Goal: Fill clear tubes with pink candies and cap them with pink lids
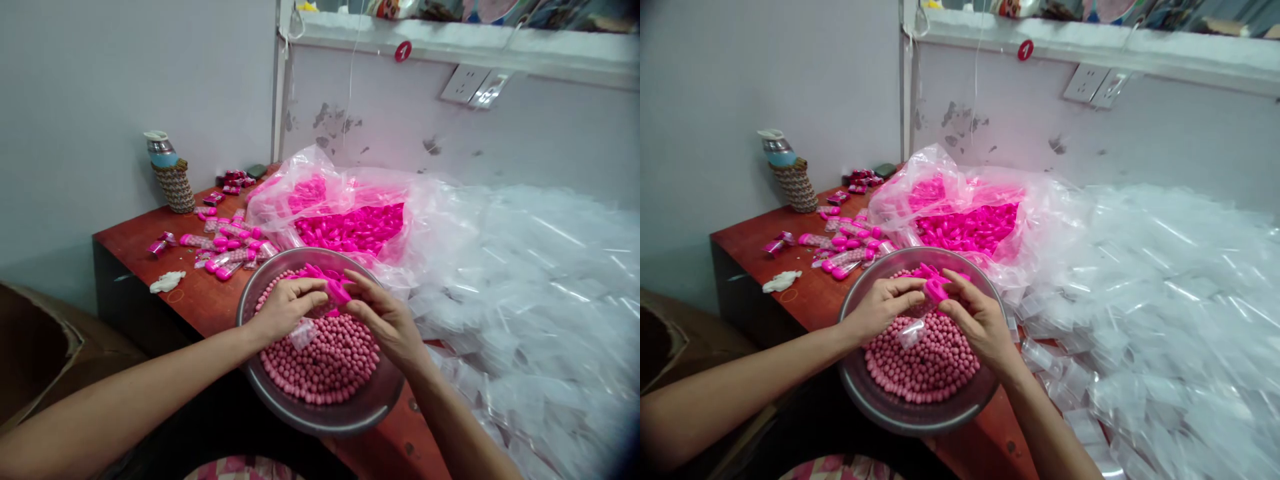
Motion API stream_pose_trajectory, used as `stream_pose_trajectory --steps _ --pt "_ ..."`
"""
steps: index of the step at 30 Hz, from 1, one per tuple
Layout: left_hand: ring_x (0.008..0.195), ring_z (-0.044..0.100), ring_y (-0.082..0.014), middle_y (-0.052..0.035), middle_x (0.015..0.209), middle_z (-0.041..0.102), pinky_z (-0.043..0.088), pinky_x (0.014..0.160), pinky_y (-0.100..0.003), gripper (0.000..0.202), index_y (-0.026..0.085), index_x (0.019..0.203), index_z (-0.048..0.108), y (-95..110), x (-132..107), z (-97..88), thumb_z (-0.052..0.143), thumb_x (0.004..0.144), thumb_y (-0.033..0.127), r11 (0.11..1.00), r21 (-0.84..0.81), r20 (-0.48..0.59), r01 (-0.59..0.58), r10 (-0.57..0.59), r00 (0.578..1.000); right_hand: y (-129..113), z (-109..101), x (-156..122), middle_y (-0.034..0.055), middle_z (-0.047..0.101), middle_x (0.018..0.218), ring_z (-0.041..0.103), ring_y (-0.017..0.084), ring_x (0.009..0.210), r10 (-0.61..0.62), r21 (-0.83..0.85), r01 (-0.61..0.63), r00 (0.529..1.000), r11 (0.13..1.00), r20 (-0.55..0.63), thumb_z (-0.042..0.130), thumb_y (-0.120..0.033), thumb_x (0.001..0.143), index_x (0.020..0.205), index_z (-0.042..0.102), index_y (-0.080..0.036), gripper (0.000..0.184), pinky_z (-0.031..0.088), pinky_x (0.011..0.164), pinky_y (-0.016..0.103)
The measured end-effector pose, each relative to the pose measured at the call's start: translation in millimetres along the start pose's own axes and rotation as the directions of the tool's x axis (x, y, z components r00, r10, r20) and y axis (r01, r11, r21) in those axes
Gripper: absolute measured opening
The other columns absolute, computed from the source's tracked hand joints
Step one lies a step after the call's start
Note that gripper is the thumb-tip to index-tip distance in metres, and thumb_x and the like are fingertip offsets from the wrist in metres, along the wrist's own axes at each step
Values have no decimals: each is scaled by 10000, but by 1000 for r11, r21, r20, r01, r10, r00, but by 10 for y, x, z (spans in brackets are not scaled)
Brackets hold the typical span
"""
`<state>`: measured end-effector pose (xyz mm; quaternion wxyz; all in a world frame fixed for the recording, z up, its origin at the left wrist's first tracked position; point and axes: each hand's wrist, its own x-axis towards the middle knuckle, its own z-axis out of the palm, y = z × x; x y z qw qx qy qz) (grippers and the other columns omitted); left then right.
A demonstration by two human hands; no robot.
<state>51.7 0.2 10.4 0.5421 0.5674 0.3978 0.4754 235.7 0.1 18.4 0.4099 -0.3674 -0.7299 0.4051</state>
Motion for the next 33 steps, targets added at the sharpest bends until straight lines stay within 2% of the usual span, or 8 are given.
stream_pose_trajectory --steps 2,5,8,12,18,29,31,33 --pt "723 621 -171 -68 867 683 495 667 -294 303 127 995 659 -3 26 -9 601 733 267 975 -197 -17 104 -110 994 29 -24 -34 51 596 1105 613 195 886 139 354 -120 990 927 -29 575 -347 795 1148 536 -279 362 482 818 393" --pt "772 626 -178 -68 886 690 492 731 -313 295 121 977 669 -17 35 -33 618 719 253 970 -223 -17 98 -105 994 77 -51 -75 33 634 1020 635 172 783 265 588 -212 964 781 -5 682 -358 697 982 628 -252 309 488 801 365" --pt "892 615 -200 -60 910 699 459 836 -321 235 138 936 691 -15 12 -43 611 728 213 999 -39 14 -18 19 1000 87 -65 -34 16 658 805 621 134 657 340 631 -271 940 727 12 700 -377 673 886 649 -219 270 511 699 302" --pt "932 606 -195 -56 962 691 437 878 -314 213 168 944 693 5 -36 -24 588 761 196 969 159 80 -188 178 981 43 -31 81 61 654 905 616 181 804 373 627 -404 908 666 189 654 -419 705 911 644 -180 315 517 730 350" --pt "950 598 -173 -52 1012 677 425 893 -282 235 177 990 677 21 -57 -15 568 782 165 944 199 89 -264 251 964 -19 90 158 51 678 809 630 172 752 391 645 -515 855 565 341 617 -316 753 875 663 -157 205 507 771 392" --pt "974 596 -187 -43 1003 684 429 901 -302 250 184 1009 671 -16 -32 -84 540 797 189 913 315 27 -259 264 964 50 271 347 37 664 721 635 177 685 468 638 -532 835 556 289 611 -371 735 883 623 -158 260 528 699 373" --pt "981 599 -194 -53 1054 668 442 895 -311 287 168 1055 647 11 68 -191 536 799 234 920 336 -18 -200 218 976 64 258 394 50 663 834 633 174 740 437 595 -512 855 619 281 544 -461 777 961 593 -187 334 520 709 362" --pt "1008 591 -198 -65 1095 649 440 905 -318 335 141 1102 614 88 256 -403 523 805 266 911 376 -104 -167 221 970 66 232 419 56 632 982 614 168 832 352 456 -407 914 791 203 489 -493 808 1042 554 -221 365 505 730 345"
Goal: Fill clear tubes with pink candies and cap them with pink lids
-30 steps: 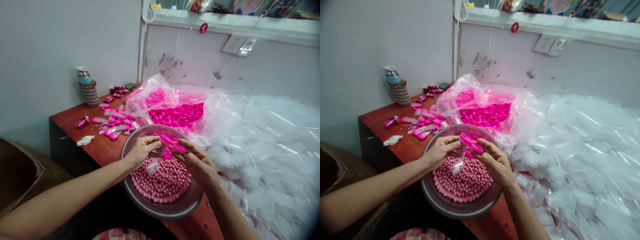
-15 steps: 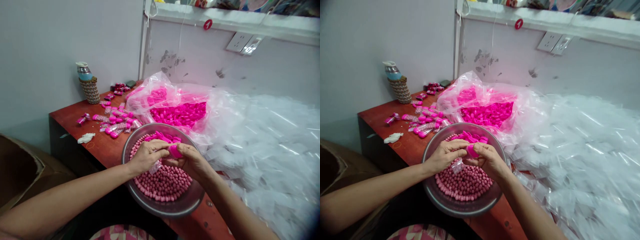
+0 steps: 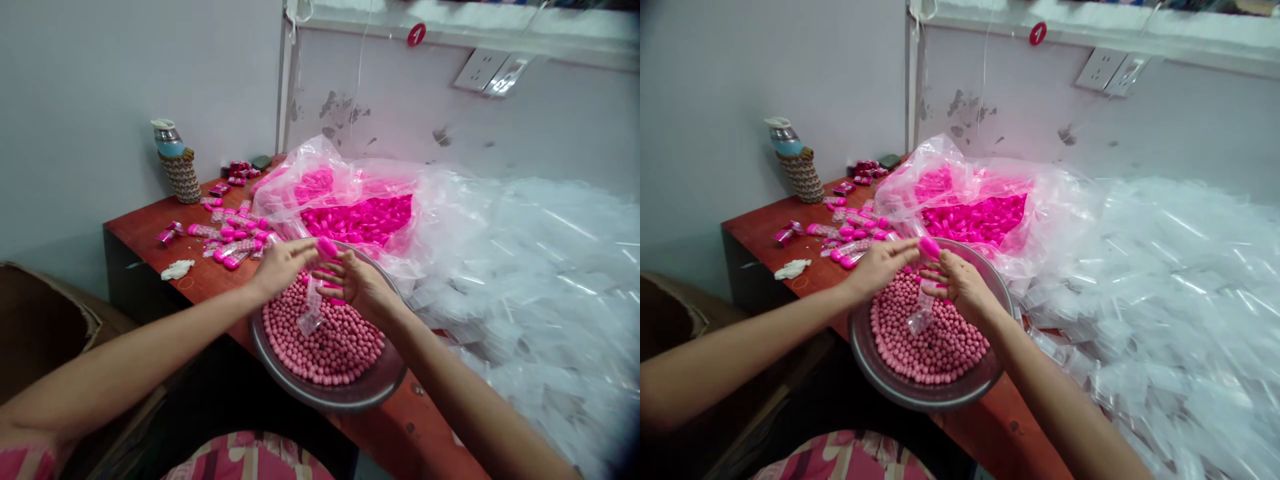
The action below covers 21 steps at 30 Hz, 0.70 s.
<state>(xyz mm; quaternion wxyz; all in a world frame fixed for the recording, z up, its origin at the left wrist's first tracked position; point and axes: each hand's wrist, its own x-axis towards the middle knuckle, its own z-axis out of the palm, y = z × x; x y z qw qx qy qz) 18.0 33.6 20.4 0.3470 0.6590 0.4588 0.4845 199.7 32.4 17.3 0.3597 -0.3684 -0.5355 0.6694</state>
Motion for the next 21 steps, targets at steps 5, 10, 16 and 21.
stream_pose_trajectory --steps 5,10,16,21 --pt "1114 523 -206 -75 1221 568 368 978 -356 426 159 1209 524 -65 568 -593 540 789 236 954 298 -280 -22 109 954 84 30 -94 69 598 973 565 163 864 -154 -778 436 897 452 413 511 -259 840 1013 583 -185 201 448 764 306" --pt "982 600 -189 -62 1125 633 434 897 -334 486 190 1269 455 -3 333 -509 532 791 232 929 358 -115 -92 142 983 360 132 -133 91 568 895 528 180 817 67 -789 595 803 -154 593 406 -139 873 954 578 -161 191 416 724 313" --pt "792 634 -160 -43 877 704 459 738 -253 225 156 903 675 93 -161 -177 485 809 231 910 391 162 -135 76 984 336 46 -66 53 571 794 524 158 711 -25 -897 424 905 123 424 509 -171 801 804 545 -147 43 405 623 275" --pt "774 620 -176 -38 843 681 451 685 -257 170 165 894 632 130 -344 -81 540 763 222 926 373 310 -65 -58 949 169 -54 -112 -16 568 687 556 142 633 41 -509 -30 999 860 10 652 -289 700 747 526 -169 180 452 591 286"
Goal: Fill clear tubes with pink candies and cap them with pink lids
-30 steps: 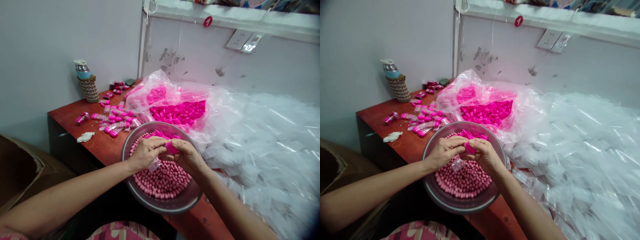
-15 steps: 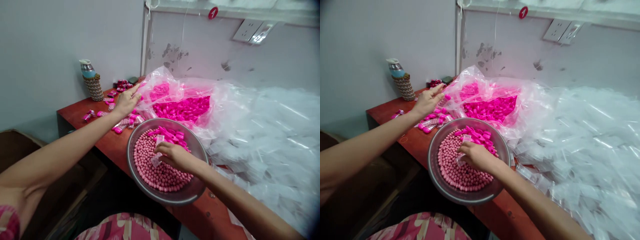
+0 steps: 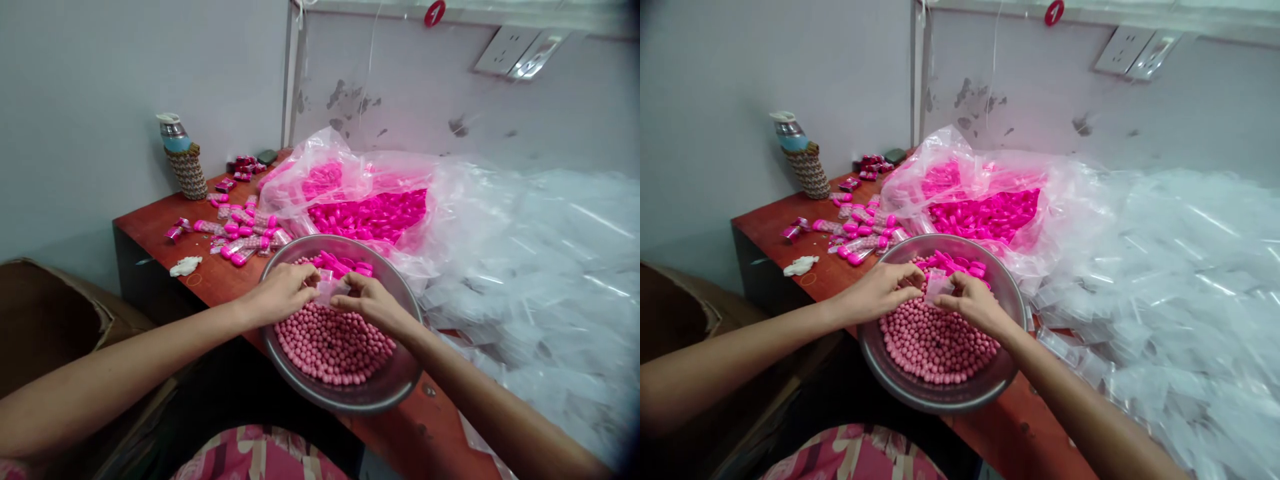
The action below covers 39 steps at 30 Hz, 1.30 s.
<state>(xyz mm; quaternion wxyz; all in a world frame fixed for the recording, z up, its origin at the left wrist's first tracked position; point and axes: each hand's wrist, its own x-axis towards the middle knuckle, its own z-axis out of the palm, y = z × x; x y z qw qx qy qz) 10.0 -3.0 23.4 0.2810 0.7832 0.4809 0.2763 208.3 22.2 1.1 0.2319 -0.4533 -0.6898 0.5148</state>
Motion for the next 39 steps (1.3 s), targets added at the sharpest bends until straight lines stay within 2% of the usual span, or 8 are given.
stream_pose_trajectory --steps 4,11,16,20,23,28,33,39 --pt "775 617 -175 -26 849 668 458 690 -259 209 167 913 607 34 -12 192 607 720 246 962 -271 25 24 -18 1000 -25 17 -61 -13 636 796 610 138 737 83 637 -76 996 767 20 695 -260 665 822 581 -181 209 484 742 319" --pt "766 582 -126 -24 842 603 472 661 -234 219 140 923 579 229 131 438 558 770 295 624 -778 -79 74 -215 974 -93 10 -91 -33 651 755 611 104 712 84 780 0 994 625 -67 717 -227 649 703 592 -187 142 490 672 245" --pt "723 563 -104 -1 795 562 479 687 -251 185 146 814 536 311 225 387 581 731 305 559 -829 -149 5 -230 962 -242 -231 -113 -22 642 770 592 99 664 -31 520 99 990 849 -138 722 -243 644 821 616 -185 214 475 634 237" --pt "610 518 -90 20 707 536 424 563 -209 167 151 701 473 185 259 140 596 680 262 842 -538 -191 30 -157 969 -199 -511 -175 -6 636 766 586 112 663 -83 208 132 970 969 -226 684 -298 682 947 588 -176 307 465 639 249" --pt "517 466 -96 35 580 504 314 447 -193 158 158 639 464 94 247 -13 602 634 234 998 -55 33 25 -23 999 -78 -635 -195 19 637 777 588 138 696 -128 -104 108 968 989 -216 600 -345 748 923 593 -158 257 459 651 267" --pt "508 550 -173 -45 577 602 335 448 -247 97 138 735 592 17 205 147 532 679 190 805 455 491 -380 129 862 46 -605 -161 53 656 778 612 174 705 -96 -809 59 995 585 3 495 -257 813 786 614 -164 153 421 627 258" --pt "579 627 -232 -143 615 662 416 478 -285 200 94 669 651 67 244 700 461 729 70 677 455 659 -578 181 730 160 -431 -75 125 668 826 647 230 730 53 -985 -86 995 151 -78 430 -212 837 873 577 -129 173 411 560 256" --pt "691 632 -245 -133 741 669 468 597 -321 116 99 778 610 221 406 939 521 740 163 942 233 532 -241 84 843 251 -395 -17 117 671 787 650 229 740 54 -986 -71 997 148 -63 356 -122 848 967 534 -115 215 395 549 247"
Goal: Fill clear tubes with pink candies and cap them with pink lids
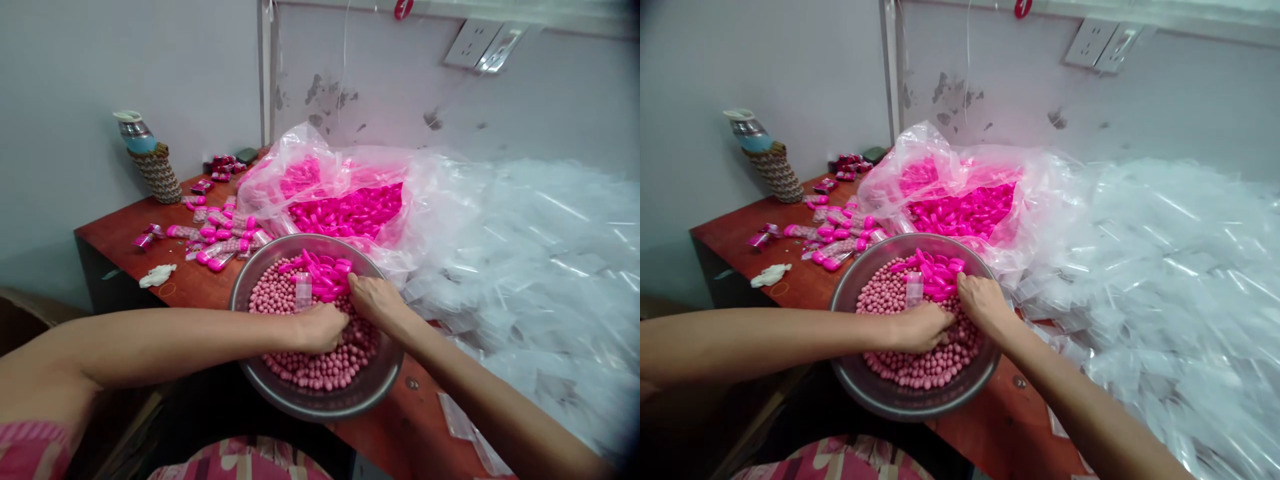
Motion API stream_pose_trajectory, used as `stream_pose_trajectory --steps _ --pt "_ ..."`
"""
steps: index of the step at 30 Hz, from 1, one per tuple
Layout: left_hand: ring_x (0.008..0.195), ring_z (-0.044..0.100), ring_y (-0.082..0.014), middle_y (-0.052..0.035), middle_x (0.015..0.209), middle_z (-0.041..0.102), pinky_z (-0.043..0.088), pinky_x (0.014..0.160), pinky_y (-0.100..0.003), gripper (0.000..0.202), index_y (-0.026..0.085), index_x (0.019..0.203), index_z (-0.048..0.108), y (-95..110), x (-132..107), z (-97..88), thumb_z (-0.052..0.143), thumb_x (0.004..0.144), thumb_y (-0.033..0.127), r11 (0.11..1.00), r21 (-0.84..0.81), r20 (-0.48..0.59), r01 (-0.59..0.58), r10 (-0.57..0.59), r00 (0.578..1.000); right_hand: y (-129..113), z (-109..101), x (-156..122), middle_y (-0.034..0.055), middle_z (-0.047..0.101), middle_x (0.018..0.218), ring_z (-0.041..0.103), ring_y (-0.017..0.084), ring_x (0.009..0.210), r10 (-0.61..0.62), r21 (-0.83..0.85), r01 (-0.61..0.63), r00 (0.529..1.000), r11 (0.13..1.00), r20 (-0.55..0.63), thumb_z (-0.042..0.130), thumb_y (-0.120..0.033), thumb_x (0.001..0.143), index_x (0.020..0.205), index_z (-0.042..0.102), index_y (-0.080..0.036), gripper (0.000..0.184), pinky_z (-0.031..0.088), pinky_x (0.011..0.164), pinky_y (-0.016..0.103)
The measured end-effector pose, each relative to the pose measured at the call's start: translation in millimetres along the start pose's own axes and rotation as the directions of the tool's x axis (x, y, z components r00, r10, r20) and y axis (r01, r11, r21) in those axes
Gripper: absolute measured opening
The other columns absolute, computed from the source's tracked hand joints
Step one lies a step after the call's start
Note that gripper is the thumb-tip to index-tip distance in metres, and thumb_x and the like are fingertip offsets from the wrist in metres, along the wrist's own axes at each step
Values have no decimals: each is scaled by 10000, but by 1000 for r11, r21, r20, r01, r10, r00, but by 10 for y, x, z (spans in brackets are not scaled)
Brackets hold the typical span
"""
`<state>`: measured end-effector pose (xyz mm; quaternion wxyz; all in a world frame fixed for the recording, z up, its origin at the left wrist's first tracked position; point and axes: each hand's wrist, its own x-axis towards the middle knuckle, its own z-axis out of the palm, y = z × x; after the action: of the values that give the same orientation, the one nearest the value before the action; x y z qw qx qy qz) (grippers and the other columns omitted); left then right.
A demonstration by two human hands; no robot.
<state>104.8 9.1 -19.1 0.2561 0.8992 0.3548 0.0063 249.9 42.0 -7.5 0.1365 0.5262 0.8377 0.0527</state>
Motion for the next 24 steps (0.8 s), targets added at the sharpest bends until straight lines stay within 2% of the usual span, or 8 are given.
stream_pose_trajectory --steps 3,6,8,11,14,16,20,24 --pt "759 610 -191 -62 790 646 464 665 -289 96 136 765 543 -71 -55 -111 602 711 188 837 -547 -87 31 -94 992 111 -84 -58 103 669 809 639 226 760 -13 116 16 999 993 -31 437 -175 822 942 552 -125 173 396 586 249" --pt "711 594 -128 -15 771 610 458 665 -260 155 144 752 484 -134 -177 -182 621 680 130 376 -927 -57 0 -141 988 231 -156 -127 71 662 811 615 203 758 6 402 38 994 915 -109 496 -212 789 919 583 -149 168 401 645 261" --pt "688 592 -116 -4 752 594 458 662 -262 203 143 760 477 -138 -252 -193 653 658 149 142 -990 -23 0 -158 987 276 -171 -156 39 645 775 591 181 722 19 627 59 993 777 -117 519 -251 775 889 596 -160 165 408 646 266" --pt "720 599 -133 -8 761 592 458 676 -277 262 138 779 504 -107 -320 -190 702 624 212 60 -997 -64 -54 -170 983 270 -184 -189 3 601 743 561 152 699 -6 909 73 997 411 -78 567 -303 744 845 584 -157 178 426 644 266" --pt "728 597 -142 -17 774 600 455 685 -281 224 131 809 541 -94 -362 -207 673 657 230 142 -980 -158 -137 -151 976 219 -236 -247 -16 567 742 547 127 687 19 993 66 998 96 -68 642 -315 696 824 561 -158 218 439 657 266" --pt "715 590 -140 -22 766 613 452 674 -269 166 124 835 568 -115 -397 -235 616 707 219 309 -939 -207 -153 -149 967 191 -283 -300 -24 556 731 544 118 668 56 996 87 995 0 -86 677 -326 674 827 554 -166 253 449 652 269" --pt "727 606 -175 -54 741 661 447 680 -275 120 133 797 639 -159 -418 -241 543 747 186 889 -457 -234 -24 -94 968 157 -338 -362 -24 554 688 542 116 632 96 991 135 986 3 -135 709 -325 649 834 566 -165 283 451 587 246" --pt "683 620 -240 -117 629 650 450 637 -316 159 109 612 640 -63 -212 -75 508 689 68 998 27 -40 53 -52 998 110 -323 -324 -37 541 593 506 98 517 133 990 136 981 30 -139 701 -362 655 820 568 -159 293 415 474 217"
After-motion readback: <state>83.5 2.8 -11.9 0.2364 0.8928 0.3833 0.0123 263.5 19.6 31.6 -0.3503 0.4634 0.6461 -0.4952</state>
